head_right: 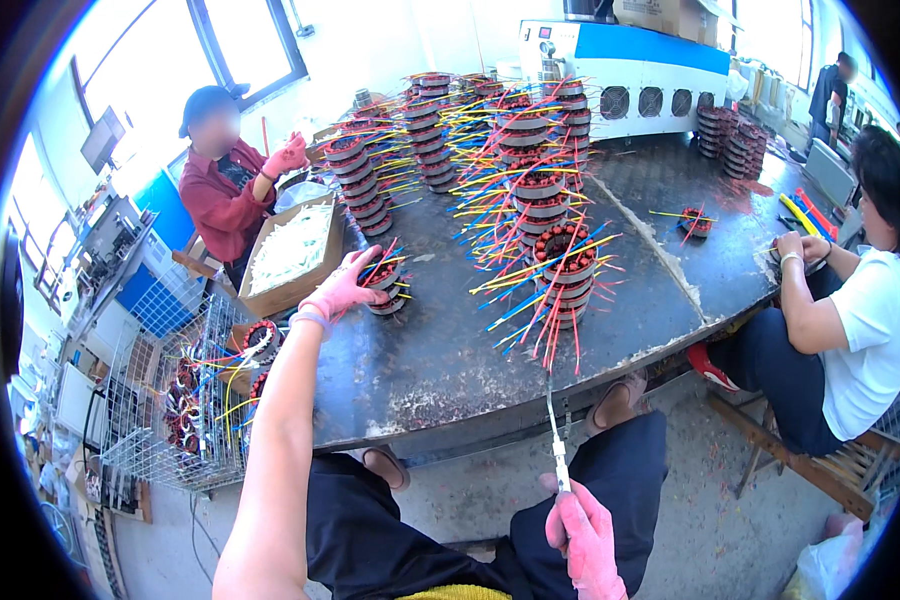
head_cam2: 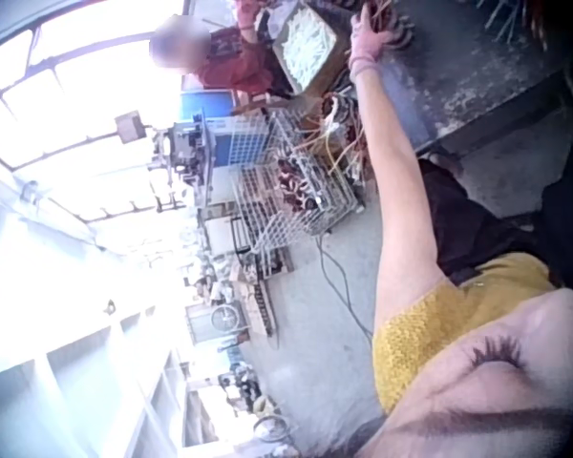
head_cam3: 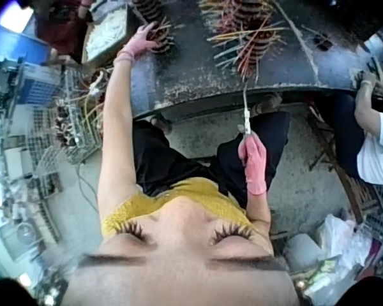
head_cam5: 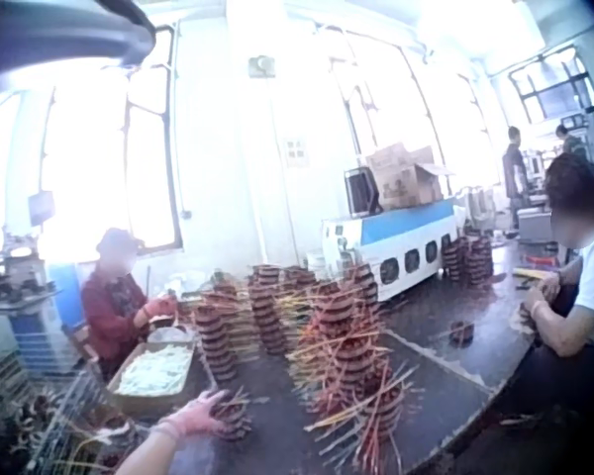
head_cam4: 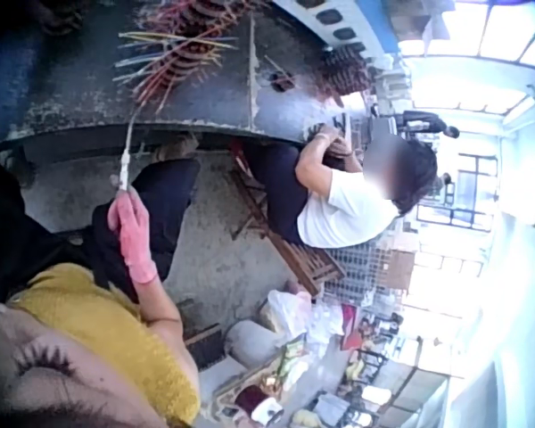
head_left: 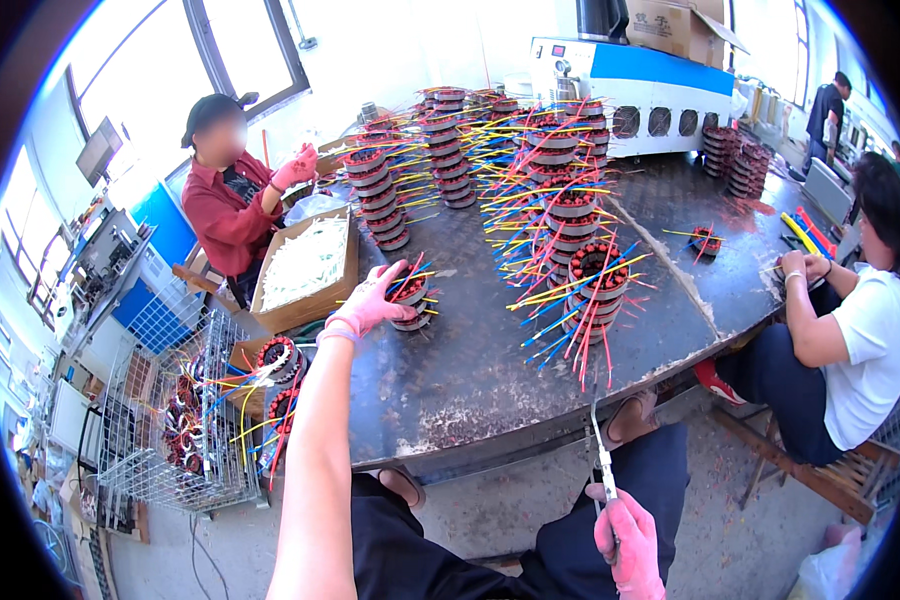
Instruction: The person uses a soldering iron to melt solder onto wire connections within a circular copper coil component, then places the finished component onto a stack on the table.
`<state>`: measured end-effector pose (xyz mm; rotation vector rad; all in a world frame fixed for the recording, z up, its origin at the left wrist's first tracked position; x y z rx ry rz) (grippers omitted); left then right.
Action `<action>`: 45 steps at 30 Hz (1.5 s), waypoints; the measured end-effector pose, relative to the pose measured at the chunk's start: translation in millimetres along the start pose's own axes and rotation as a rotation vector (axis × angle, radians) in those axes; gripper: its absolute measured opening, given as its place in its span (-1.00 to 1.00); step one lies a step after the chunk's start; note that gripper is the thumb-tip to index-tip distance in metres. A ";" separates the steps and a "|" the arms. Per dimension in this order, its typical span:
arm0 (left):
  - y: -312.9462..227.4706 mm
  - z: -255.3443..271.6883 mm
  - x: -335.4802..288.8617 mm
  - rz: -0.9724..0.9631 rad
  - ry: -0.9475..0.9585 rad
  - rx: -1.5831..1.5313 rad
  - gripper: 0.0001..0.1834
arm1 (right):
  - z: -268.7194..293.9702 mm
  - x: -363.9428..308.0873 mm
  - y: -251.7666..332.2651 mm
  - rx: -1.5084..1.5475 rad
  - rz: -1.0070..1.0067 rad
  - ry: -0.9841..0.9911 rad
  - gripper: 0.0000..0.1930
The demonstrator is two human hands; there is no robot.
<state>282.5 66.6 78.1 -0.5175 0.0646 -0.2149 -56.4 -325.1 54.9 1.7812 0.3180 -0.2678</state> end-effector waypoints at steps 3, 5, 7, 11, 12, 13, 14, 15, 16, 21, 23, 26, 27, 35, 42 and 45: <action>6.7 -3.4 -9.6 -0.023 -0.058 -0.102 0.15 | -0.2 -4.8 1.2 0.028 -0.029 0.013 -0.54; 8.9 -2.5 -12.4 -0.032 -0.090 -0.149 0.15 | 1.0 -5.2 4.2 0.025 -0.002 0.019 -0.55; 3.7 -4.9 -9.9 -0.026 -0.046 -0.165 0.15 | 6.4 -4.4 2.8 -0.004 0.004 0.006 -0.54; -0.6 -1.1 -8.4 -0.008 0.056 -0.043 0.15 | 4.2 -4.6 1.0 0.016 -0.011 -0.002 -0.54; -0.1 -0.1 -8.7 -0.018 0.062 -0.066 0.15 | 2.6 -4.7 1.9 0.012 -0.005 0.000 -0.54; 0.3 0.1 -9.2 -0.028 0.068 -0.090 0.15 | 1.3 -5.0 3.0 0.008 0.000 0.002 -0.54; 2.1 0.7 -10.1 -0.037 0.075 -0.112 0.15 | -0.3 -5.3 3.6 0.006 0.004 0.005 -0.55; 4.1 0.8 -9.8 -0.039 0.065 -0.071 0.16 | -1.1 -5.6 2.9 -0.002 -0.004 0.004 -0.55; 7.2 -1.3 -9.1 -0.020 0.066 -0.014 0.16 | -1.8 -6.0 2.0 -0.010 -0.012 0.003 -0.54; 8.2 0.5 -4.3 0.010 0.082 0.137 0.18 | -2.6 -8.3 3.6 -0.019 -0.001 0.010 -0.54; 10.7 2.3 -5.3 0.013 0.097 0.148 0.19 | -2.4 -10.4 4.1 -0.013 -0.002 0.007 -0.54; 8.2 6.0 -11.0 0.056 0.095 0.210 0.19 | -1.1 -13.6 6.6 -0.041 0.006 0.000 -0.54; 5.0 10.6 -16.1 0.052 0.062 0.176 0.19 | -0.2 -14.7 7.1 -0.043 0.008 -0.003 -0.54; 13.7 86.5 -145.7 -0.005 -0.356 -0.271 -0.43 | 7.6 -14.2 -8.3 0.006 0.085 -0.021 -0.53; 63.7 91.1 -259.8 0.238 -0.370 0.120 -0.41 | -13.7 -6.9 -19.2 -0.044 0.022 0.068 -0.57; 55.1 75.9 -268.6 0.203 -0.260 0.162 -0.04 | -22.5 -7.8 -19.8 -0.013 -0.007 0.105 -0.55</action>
Point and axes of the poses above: each hand's wrist, its own x-axis towards the middle knuckle, its own z-axis out of the back of the hand, y = z × x, the point moved 9 cm from there along x, towards the middle knuckle, and after that the axes turned 3 degrees about y, right-handed, at the moved point
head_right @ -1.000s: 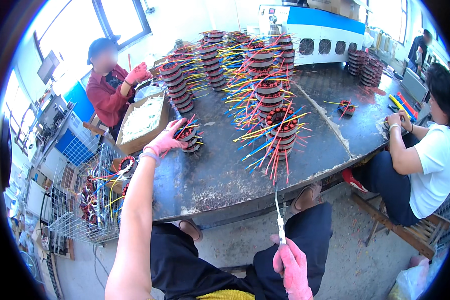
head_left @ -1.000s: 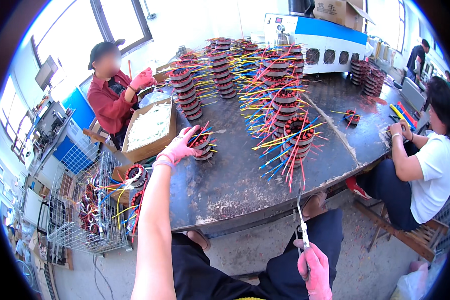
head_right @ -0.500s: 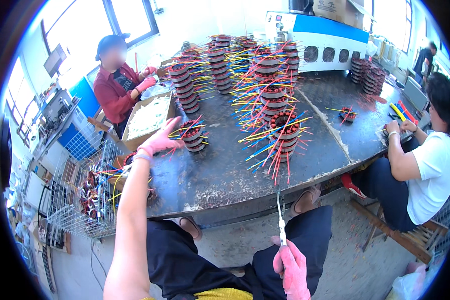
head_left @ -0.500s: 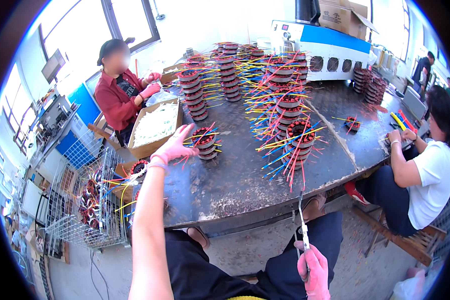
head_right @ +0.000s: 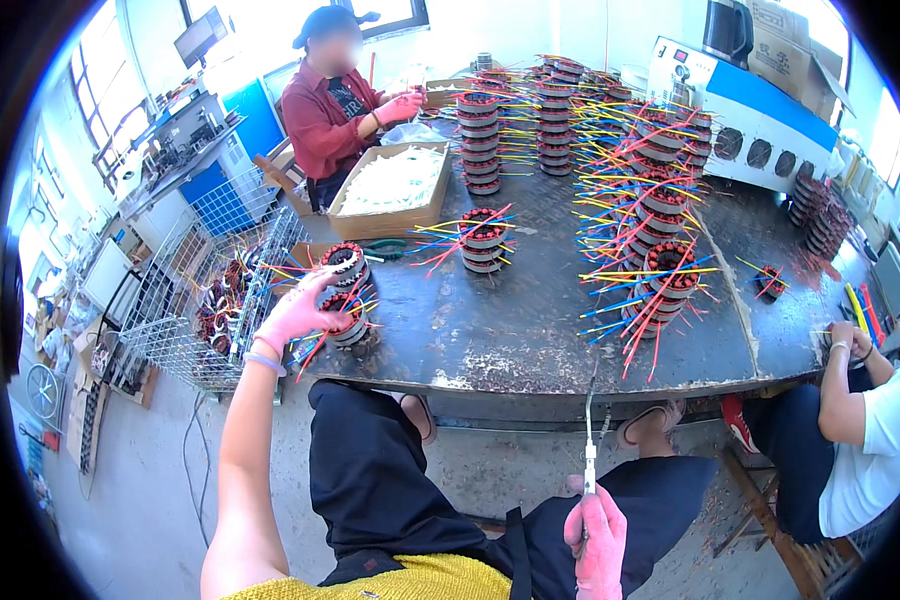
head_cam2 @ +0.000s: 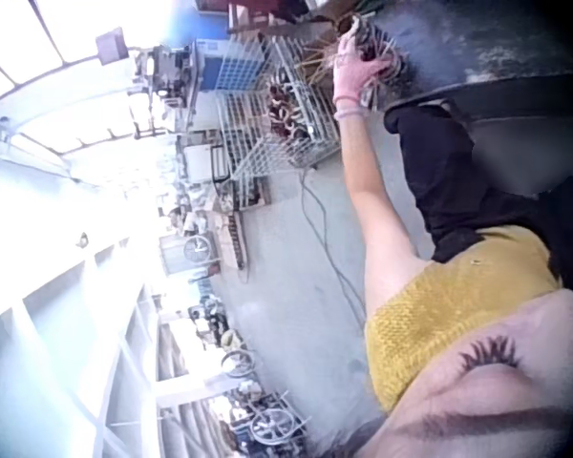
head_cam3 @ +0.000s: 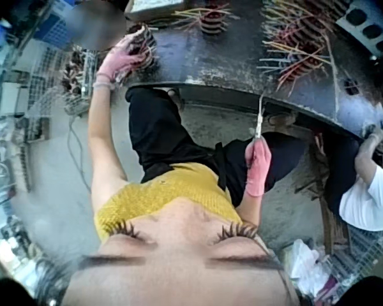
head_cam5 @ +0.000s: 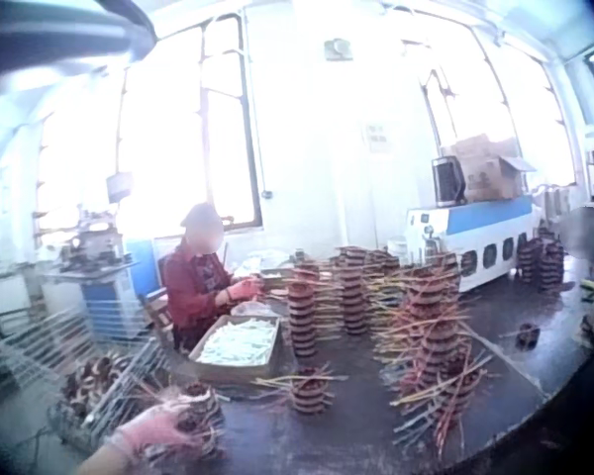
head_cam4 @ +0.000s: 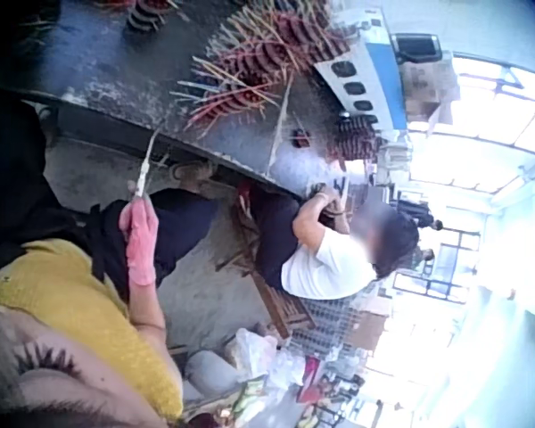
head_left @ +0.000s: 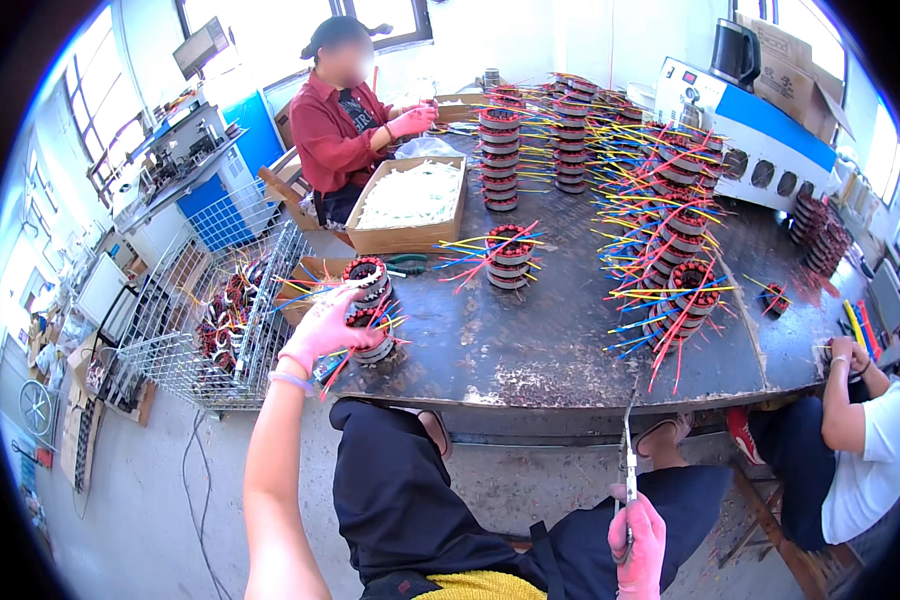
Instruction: The person uses a soldering iron to melt solder onto wire connections within a circular copper coil component, then places the finished component onto a stack on the table.
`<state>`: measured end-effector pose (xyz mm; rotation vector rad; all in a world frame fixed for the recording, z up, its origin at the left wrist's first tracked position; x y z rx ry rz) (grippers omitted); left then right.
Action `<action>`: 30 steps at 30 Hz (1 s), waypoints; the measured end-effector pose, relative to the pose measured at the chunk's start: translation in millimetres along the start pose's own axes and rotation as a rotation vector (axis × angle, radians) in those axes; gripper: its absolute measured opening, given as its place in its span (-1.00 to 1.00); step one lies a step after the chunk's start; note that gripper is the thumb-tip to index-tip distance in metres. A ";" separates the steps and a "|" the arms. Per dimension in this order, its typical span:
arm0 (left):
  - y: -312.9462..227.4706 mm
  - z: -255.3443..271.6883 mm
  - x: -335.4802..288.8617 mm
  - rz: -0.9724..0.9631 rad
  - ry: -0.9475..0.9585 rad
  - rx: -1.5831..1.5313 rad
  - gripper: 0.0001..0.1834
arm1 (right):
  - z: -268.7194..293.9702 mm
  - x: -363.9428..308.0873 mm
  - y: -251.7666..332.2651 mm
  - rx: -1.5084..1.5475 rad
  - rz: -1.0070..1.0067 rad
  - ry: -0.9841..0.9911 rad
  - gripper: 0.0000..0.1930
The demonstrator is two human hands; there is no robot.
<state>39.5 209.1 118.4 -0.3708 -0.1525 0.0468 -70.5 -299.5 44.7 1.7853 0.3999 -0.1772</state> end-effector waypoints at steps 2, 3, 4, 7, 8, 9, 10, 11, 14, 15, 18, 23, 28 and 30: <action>3.2 -15.2 -8.3 0.058 0.076 0.171 0.13 | -1.6 -1.3 -1.9 -0.001 0.001 0.005 -0.56; 5.0 -22.1 -11.1 0.075 0.105 0.253 0.16 | -2.4 -1.5 -3.9 0.001 0.000 0.006 -0.56; 5.1 -25.4 -14.2 0.087 0.087 0.259 0.17 | -1.3 -0.2 -6.5 -0.020 -0.004 0.003 -0.59; 11.4 -27.6 -13.9 0.144 0.071 0.197 0.14 | 0.4 4.9 -25.3 -0.001 -0.039 0.030 -0.61; 7.5 -23.1 -15.0 0.090 -0.003 0.173 0.11 | 0.5 6.7 -32.3 0.006 -0.075 0.030 -0.61; 8.8 -23.0 -15.2 0.091 -0.010 0.130 0.10 | -0.2 8.2 -39.3 0.011 -0.093 0.040 -0.61; 7.1 -22.6 -16.3 0.085 -0.033 0.162 0.10 | -1.4 8.5 -43.5 0.011 -0.121 0.057 -0.61; 1.3 -20.4 -17.9 0.077 -0.052 0.194 0.10 | -2.6 8.1 -48.0 0.014 -0.150 0.071 -0.62; -41.7 -10.4 -19.7 -0.064 -0.100 0.104 0.08 | -9.2 12.0 -58.0 0.055 -0.186 0.105 -0.64; -56.5 -12.7 -21.5 -0.102 -0.096 0.058 0.07 | -12.1 11.7 -61.1 0.061 -0.215 0.100 -0.65; -113.2 -38.3 -18.3 -0.294 -0.024 0.013 0.06 | -19.9 18.8 -64.4 0.081 -0.220 0.088 -0.68; -165.8 -106.9 -7.1 -0.504 0.247 -0.070 0.07 | -22.2 30.7 -86.7 0.268 -0.133 0.152 -0.68; -179.0 -135.4 10.9 -0.632 0.340 -0.030 0.05 | -9.7 31.0 -96.4 0.183 -0.103 0.147 -0.63; -178.3 -131.5 10.5 -0.678 0.310 0.051 0.01 | -4.4 30.9 -96.6 0.130 -0.078 0.122 -0.61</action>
Point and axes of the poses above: each hand's wrist, its own x-axis towards the middle knuckle, its own z-axis out of the back of the hand, y = z × x, the point moved 9 cm from there along x, towards the middle knuckle, and after that the axes turned 3 degrees about y, right-handed, at the moved point
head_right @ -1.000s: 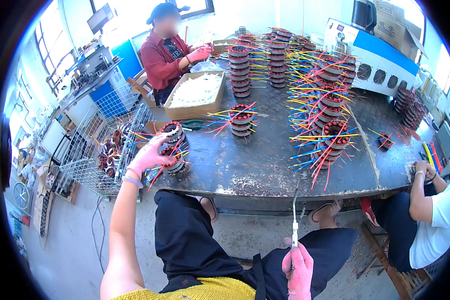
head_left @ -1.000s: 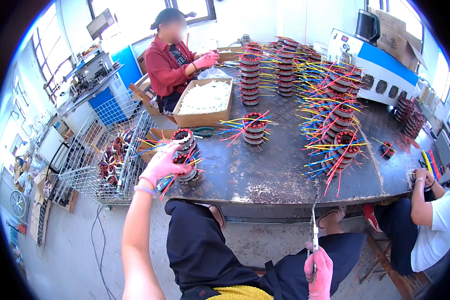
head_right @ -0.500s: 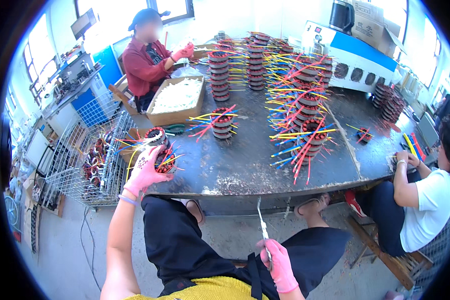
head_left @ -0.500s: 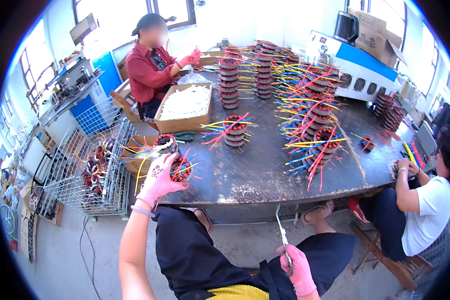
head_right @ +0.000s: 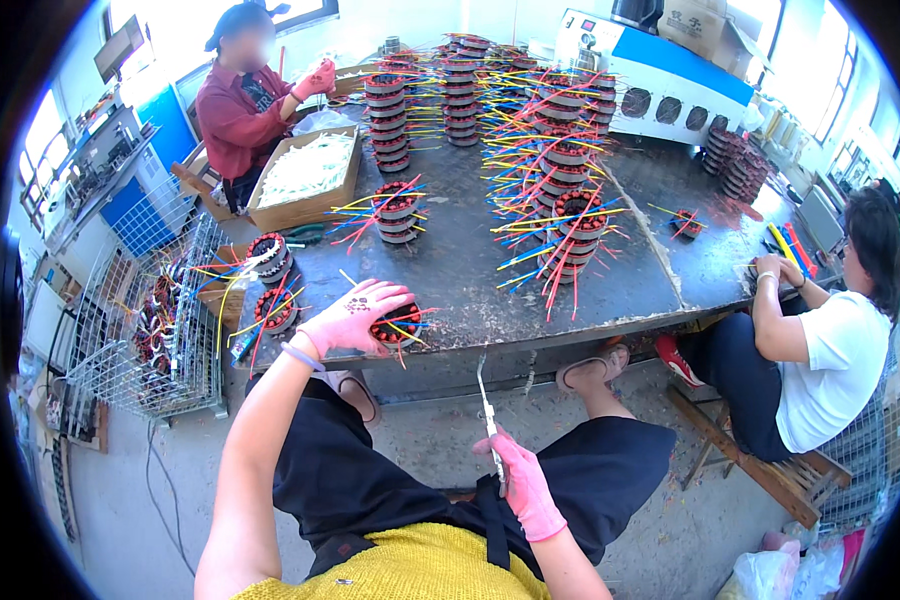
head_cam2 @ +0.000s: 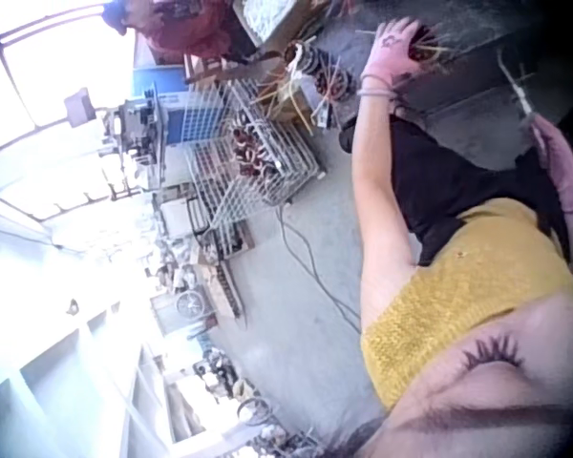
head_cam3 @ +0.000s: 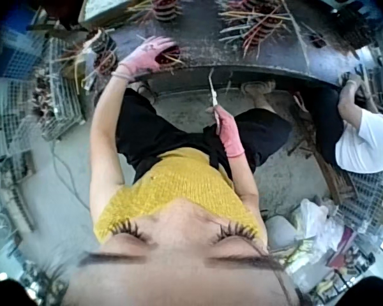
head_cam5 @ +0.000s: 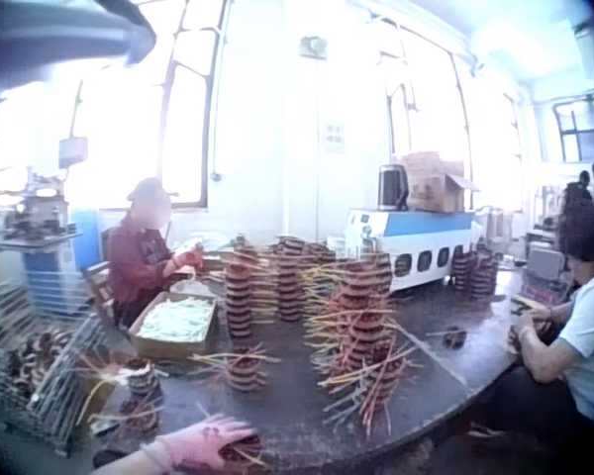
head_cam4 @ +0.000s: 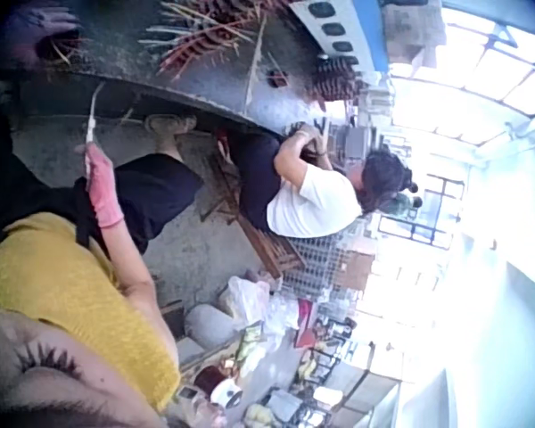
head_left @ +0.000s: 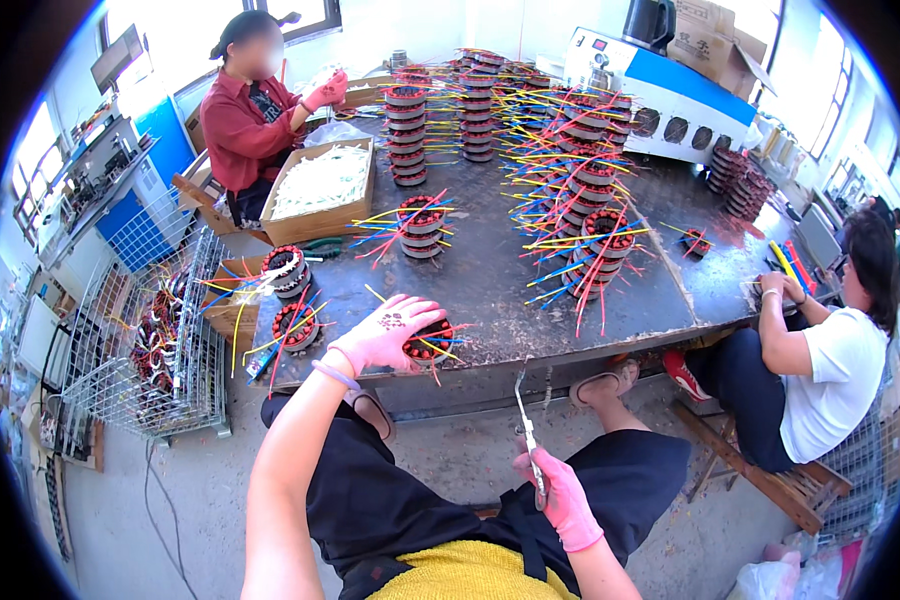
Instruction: The person uses a soldering iron to melt solder onto wire connections within a circular copper coil component, then places the finished component onto a stack on the table.
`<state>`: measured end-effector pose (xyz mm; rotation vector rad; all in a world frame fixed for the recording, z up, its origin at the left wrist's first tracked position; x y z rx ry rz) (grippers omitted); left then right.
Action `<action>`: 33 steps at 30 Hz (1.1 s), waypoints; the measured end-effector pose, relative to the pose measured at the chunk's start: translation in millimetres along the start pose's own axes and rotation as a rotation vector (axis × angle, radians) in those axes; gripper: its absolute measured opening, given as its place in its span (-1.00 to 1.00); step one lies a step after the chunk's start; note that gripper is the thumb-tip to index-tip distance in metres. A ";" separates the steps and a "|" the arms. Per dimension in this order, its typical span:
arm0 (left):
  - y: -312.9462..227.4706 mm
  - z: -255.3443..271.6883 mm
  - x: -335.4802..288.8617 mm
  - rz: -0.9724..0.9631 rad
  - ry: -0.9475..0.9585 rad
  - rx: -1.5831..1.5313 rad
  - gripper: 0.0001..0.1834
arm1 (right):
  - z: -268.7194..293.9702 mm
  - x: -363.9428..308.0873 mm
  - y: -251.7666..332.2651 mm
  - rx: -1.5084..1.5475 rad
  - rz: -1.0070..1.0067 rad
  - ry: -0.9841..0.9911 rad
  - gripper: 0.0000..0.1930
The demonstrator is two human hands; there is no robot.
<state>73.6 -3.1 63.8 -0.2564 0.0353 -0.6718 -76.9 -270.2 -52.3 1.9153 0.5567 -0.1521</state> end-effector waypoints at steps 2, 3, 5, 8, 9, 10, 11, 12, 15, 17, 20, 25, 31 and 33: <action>-7.0 5.4 -9.0 0.012 -0.070 0.151 -0.17 | 1.5 -1.8 1.0 -0.020 -0.031 -0.031 -0.60; -4.9 11.6 -20.6 0.106 -0.166 0.081 -0.24 | -3.9 -6.2 5.9 -0.007 -0.076 -0.047 -0.59; -3.6 15.1 -45.6 0.288 -0.362 -0.059 -0.39 | -3.4 -9.1 0.6 -0.008 -0.125 -0.048 -0.58; 7.5 -43.6 -91.7 0.599 -0.579 -0.954 -0.69 | -3.9 1.6 -4.4 -0.047 -0.031 0.085 -0.56; 9.8 -86.1 -101.3 0.721 -0.585 -1.405 -0.69 | -8.4 2.4 -4.7 -0.060 -0.029 0.098 -0.56; 2.9 -107.0 -99.9 0.746 -0.567 -1.588 -0.67 | -10.5 3.3 -1.3 -0.077 -0.023 0.099 -0.56; -4.4 -121.6 -95.1 0.763 -0.551 -1.771 -0.64 | -13.3 4.0 4.1 -0.099 -0.015 0.104 -0.56; -10.6 -132.3 -86.5 0.767 -0.531 -1.938 -0.57 | -14.3 2.6 5.2 -0.092 -0.049 0.088 -0.56; -12.8 -151.4 -67.9 0.849 -0.639 -2.080 -0.60 | -14.7 -3.2 9.7 -0.072 -0.105 0.042 -0.56; -9.7 -151.4 -62.1 0.822 -0.790 -2.010 -0.66 | -12.6 -4.9 12.1 -0.055 -0.088 0.028 -0.57; -3.2 -147.6 -57.6 0.716 -0.885 -1.933 -0.74 | -6.5 -6.2 10.8 -0.017 -0.058 0.041 -0.60; -3.3 -140.8 -68.4 0.934 -0.766 -1.617 -0.69 | -0.6 -8.8 14.9 -0.018 0.011 0.032 -0.57; 11.6 -172.4 -90.1 0.925 -0.580 -1.781 -0.53 | -7.4 -6.8 5.0 0.056 0.018 0.092 -0.59; 4.0 -171.5 -88.2 0.922 -0.565 -1.894 -0.47 | -8.3 -6.7 2.2 0.058 0.008 0.101 -0.62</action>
Point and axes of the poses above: each hand's wrist, its own x-axis towards the middle knuckle, its own z-axis out of the back of the hand, y = z × x, the point moved 9 cm from there along x, towards the middle knuckle, and after that the axes turned 3 degrees about y, right-handed, at the moved point
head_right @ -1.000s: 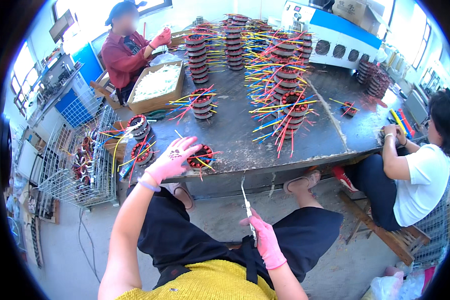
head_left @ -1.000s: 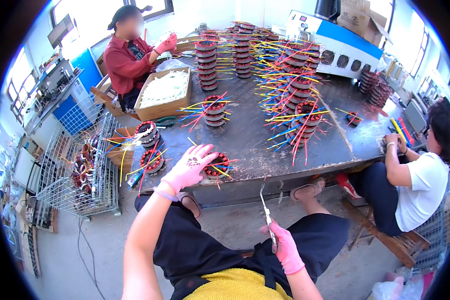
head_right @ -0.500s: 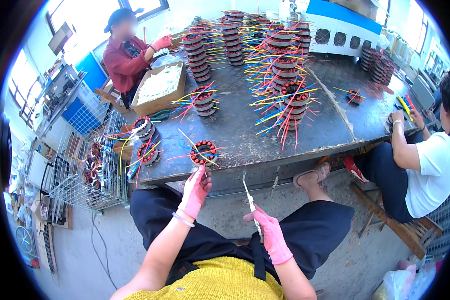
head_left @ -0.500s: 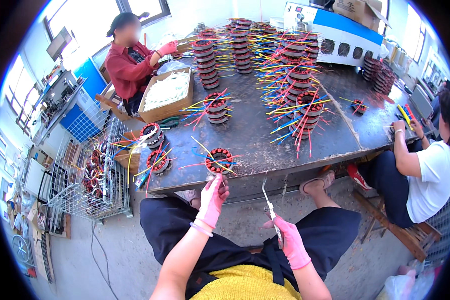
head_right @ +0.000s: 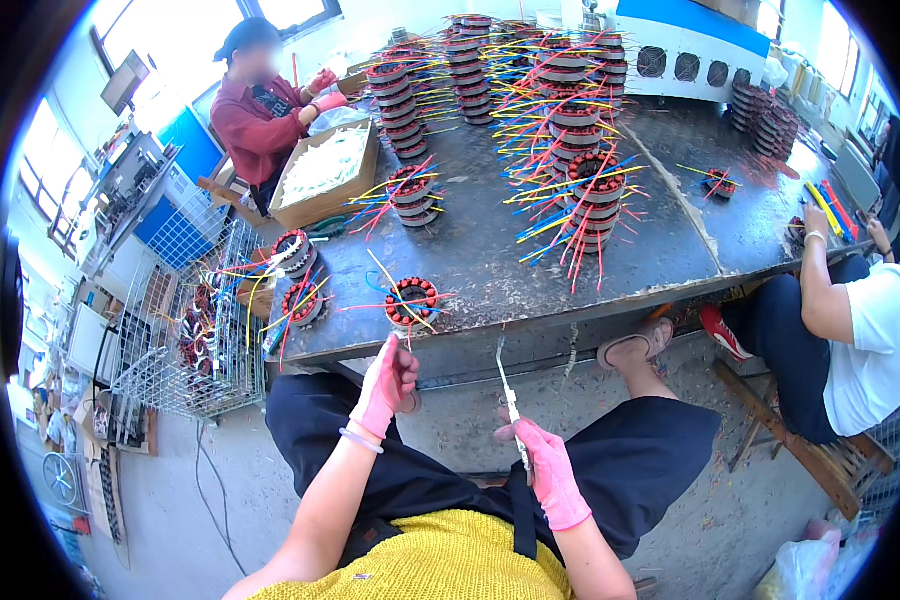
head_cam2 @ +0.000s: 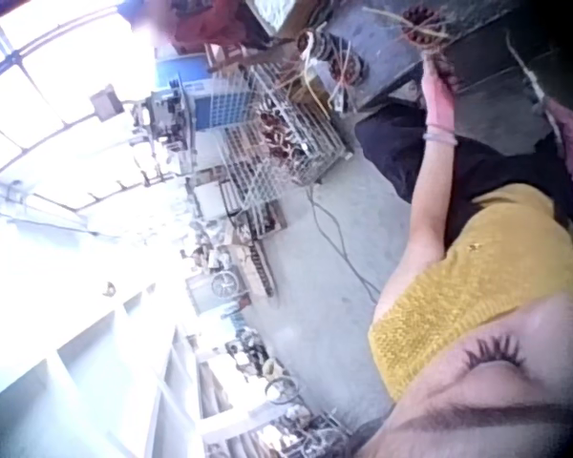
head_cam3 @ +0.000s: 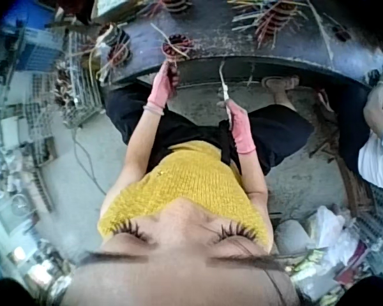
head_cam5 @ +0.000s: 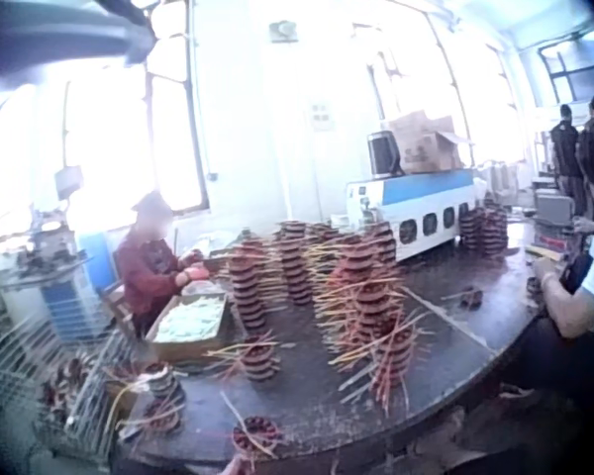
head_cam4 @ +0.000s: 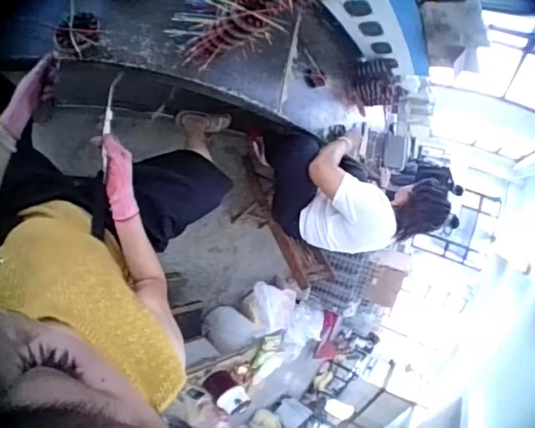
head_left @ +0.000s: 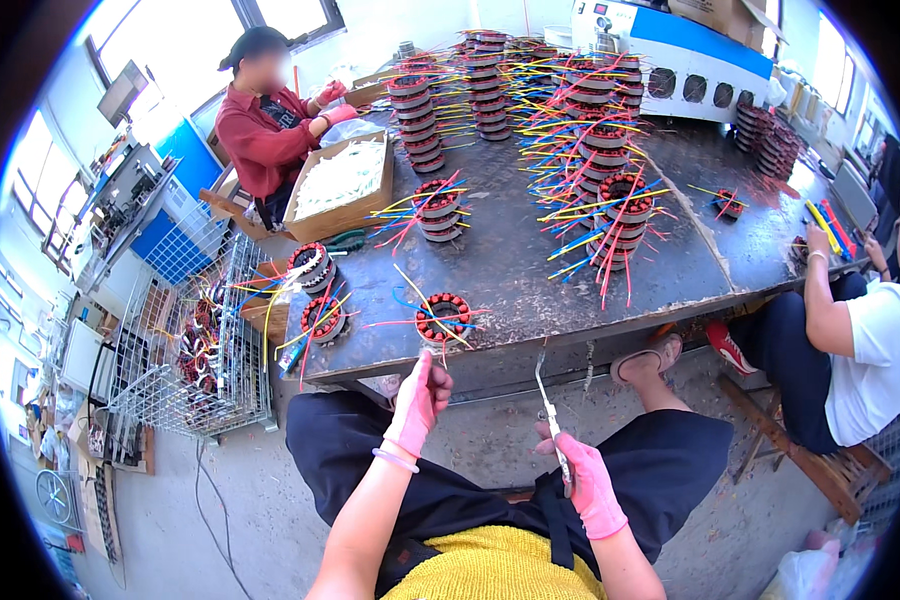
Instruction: The person uses a soldering iron to melt solder onto wire connections within a circular copper coil component, then places the finished component onto a stack on the table.
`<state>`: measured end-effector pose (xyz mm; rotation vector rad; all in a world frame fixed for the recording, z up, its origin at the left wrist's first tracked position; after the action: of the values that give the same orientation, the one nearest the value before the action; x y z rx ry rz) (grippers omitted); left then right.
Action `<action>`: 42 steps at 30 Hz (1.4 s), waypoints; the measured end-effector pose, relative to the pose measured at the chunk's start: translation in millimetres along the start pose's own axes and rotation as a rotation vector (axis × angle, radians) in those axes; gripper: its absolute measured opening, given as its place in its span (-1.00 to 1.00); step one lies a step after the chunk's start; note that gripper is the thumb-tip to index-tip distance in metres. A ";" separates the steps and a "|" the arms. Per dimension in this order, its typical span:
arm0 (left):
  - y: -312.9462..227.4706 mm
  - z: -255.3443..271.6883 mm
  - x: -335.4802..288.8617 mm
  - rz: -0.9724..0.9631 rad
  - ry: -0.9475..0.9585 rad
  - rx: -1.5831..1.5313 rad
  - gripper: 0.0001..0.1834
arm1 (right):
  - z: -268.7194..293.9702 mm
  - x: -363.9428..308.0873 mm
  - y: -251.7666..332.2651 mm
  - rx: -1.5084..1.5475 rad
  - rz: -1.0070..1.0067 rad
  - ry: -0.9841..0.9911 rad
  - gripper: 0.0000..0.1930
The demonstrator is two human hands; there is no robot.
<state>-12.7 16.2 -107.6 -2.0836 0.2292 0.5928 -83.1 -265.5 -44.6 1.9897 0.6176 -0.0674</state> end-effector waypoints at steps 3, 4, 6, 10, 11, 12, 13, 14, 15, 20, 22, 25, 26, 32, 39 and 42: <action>-2.4 -33.1 -10.9 0.071 0.110 -0.149 -0.35 | -2.9 -0.2 1.7 -0.010 0.000 -0.003 -0.61; -4.8 -38.0 -6.7 0.064 0.119 -0.178 -0.38 | -4.3 0.5 2.1 -0.004 0.004 -0.002 -0.61; -9.1 -47.7 1.3 0.044 0.140 -0.232 -0.42 | -6.0 1.7 4.0 -0.003 -0.004 -0.008 -0.61; -13.0 -73.5 10.7 0.043 0.493 -0.711 -0.79 | 1.2 -0.1 7.5 -0.004 0.071 -0.004 -0.62; -13.7 -73.6 9.4 0.037 0.592 -0.730 -0.84 | 0.0 -2.1 5.4 0.010 0.036 -0.032 -0.64; -14.4 -70.9 6.1 0.049 0.693 -0.756 -0.89 | -3.8 -0.8 3.5 -0.007 0.028 -0.005 -0.64; -14.5 -75.3 -0.1 0.028 0.761 -0.841 -0.89 | -4.9 -2.8 -2.8 0.063 -0.023 0.001 -0.64; -11.1 -70.2 -0.3 -0.004 0.719 -0.835 -0.90 | -1.4 2.2 -4.5 -0.061 0.065 0.007 -0.64; -10.0 -60.4 4.0 0.003 0.736 -0.826 -0.85 | -1.5 8.7 -14.5 -0.028 0.018 0.032 -0.65; -3.8 -45.9 14.3 -0.015 0.599 -0.692 -0.55 | -0.5 5.8 -8.9 0.074 0.067 0.047 -0.62; -2.3 -39.8 15.5 -0.023 0.532 -0.614 -0.56 | -1.5 5.3 -13.1 0.101 0.063 0.054 -0.61; -4.0 -39.3 8.9 0.011 0.468 -0.580 -0.50 | -0.4 8.3 -17.2 0.115 0.066 0.070 -0.60; -4.8 -39.9 8.1 0.026 0.494 -0.568 -0.49 | -1.2 9.7 -15.7 0.121 0.079 0.062 -0.62; -10.2 -30.2 11.5 0.058 0.446 -0.504 -0.53 | -2.8 11.0 -8.6 0.105 0.061 0.029 -0.66; -21.9 -26.4 -1.0 -0.060 0.165 -0.339 -0.64 | -3.9 7.7 -7.3 0.106 0.070 0.051 -0.66; -24.7 -10.4 9.7 -0.090 0.289 -0.355 -0.65 | -5.6 7.0 -6.8 0.078 0.052 0.056 -0.66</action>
<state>8.5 21.9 -89.5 -2.5092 0.2035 0.2897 -81.3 -255.5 -49.6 2.0884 0.6061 -0.0043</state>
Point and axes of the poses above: each hand's wrist, its own x-axis towards the middle knuckle, its own z-axis out of the back of the hand, y = z × x, the point moved 9 cm from there along x, towards the middle knuckle, and after that the axes turned 3 degrees about y, right-handed, at the moved point
